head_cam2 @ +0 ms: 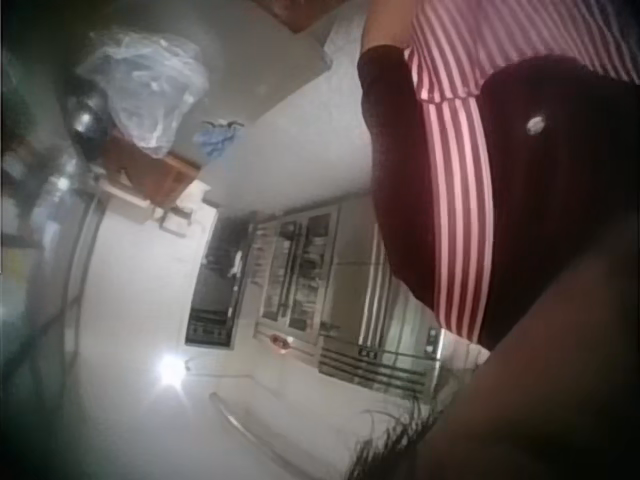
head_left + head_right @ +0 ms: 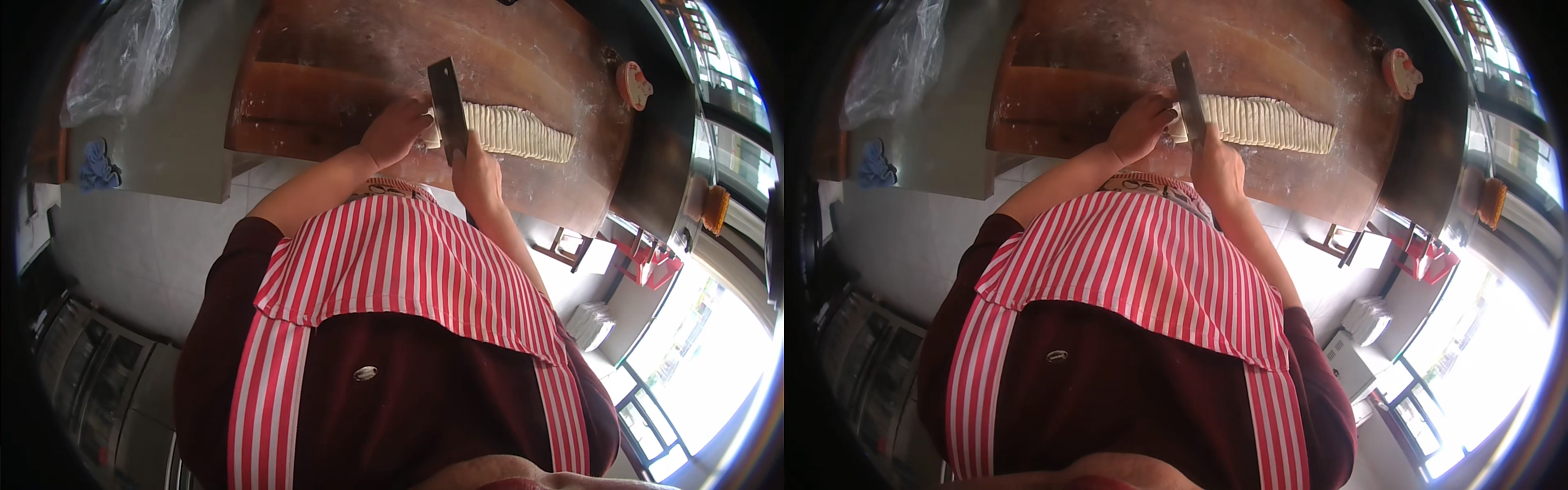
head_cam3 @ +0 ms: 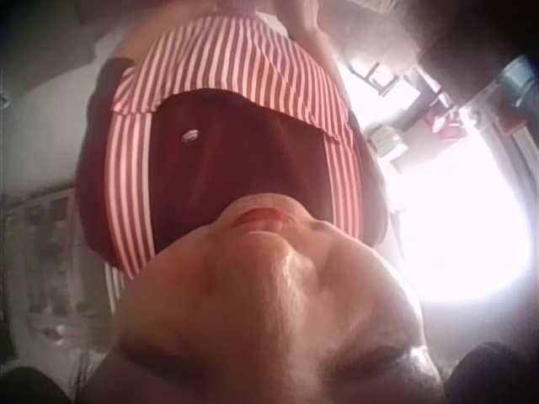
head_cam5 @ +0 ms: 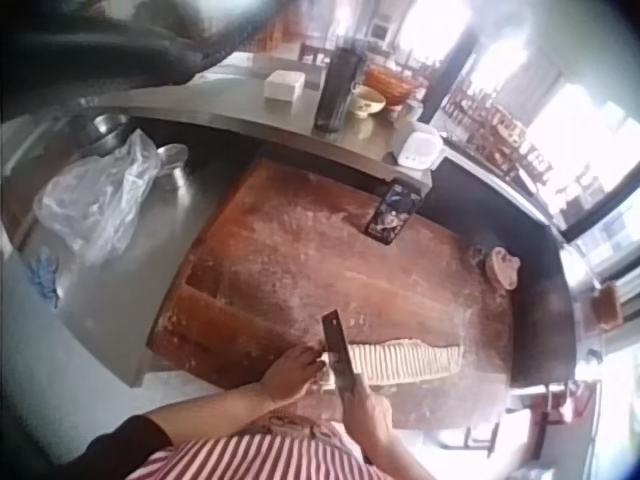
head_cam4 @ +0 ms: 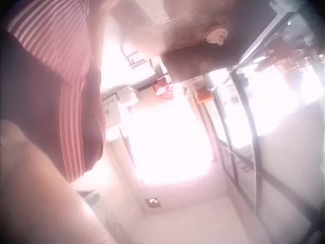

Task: The person rolls out a large piece of dough on a wooden board, folds it into layers, and uses a cleaver to cut it into thin strips. The strips are then separated and cut into small cubes, which are tossed to separate them.

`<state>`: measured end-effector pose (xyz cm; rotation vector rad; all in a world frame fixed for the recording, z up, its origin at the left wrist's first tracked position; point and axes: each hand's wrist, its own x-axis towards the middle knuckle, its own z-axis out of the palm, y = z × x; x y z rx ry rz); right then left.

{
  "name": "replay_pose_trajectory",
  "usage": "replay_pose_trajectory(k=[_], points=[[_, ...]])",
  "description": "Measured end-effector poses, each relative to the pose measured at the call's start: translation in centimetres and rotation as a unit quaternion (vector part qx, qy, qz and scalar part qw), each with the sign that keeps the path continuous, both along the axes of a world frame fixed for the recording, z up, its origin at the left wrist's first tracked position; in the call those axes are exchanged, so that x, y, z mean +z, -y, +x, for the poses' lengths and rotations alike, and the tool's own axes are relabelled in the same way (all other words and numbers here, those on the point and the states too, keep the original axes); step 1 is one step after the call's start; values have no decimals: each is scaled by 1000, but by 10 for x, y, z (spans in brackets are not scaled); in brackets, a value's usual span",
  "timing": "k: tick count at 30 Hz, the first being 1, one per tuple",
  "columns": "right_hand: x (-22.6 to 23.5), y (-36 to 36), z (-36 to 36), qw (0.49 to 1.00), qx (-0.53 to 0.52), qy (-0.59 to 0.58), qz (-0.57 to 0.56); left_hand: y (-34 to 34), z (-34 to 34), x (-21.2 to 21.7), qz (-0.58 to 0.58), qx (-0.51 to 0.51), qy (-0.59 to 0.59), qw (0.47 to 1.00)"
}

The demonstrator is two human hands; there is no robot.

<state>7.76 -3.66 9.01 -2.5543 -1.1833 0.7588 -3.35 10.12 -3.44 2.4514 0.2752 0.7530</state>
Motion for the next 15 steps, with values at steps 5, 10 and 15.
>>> replay_pose_trajectory(k=[5,10,15], points=[[-27,19,-12,1000,1,16,-1,3,1,-10,-24,-9,9,1000],[-43,-35,14,992,26,2,120,5,-2,4,-33,-15,-37,999],[-3,10,-13,998,17,-18,60,2,-11,1,-45,31,-4,998]])
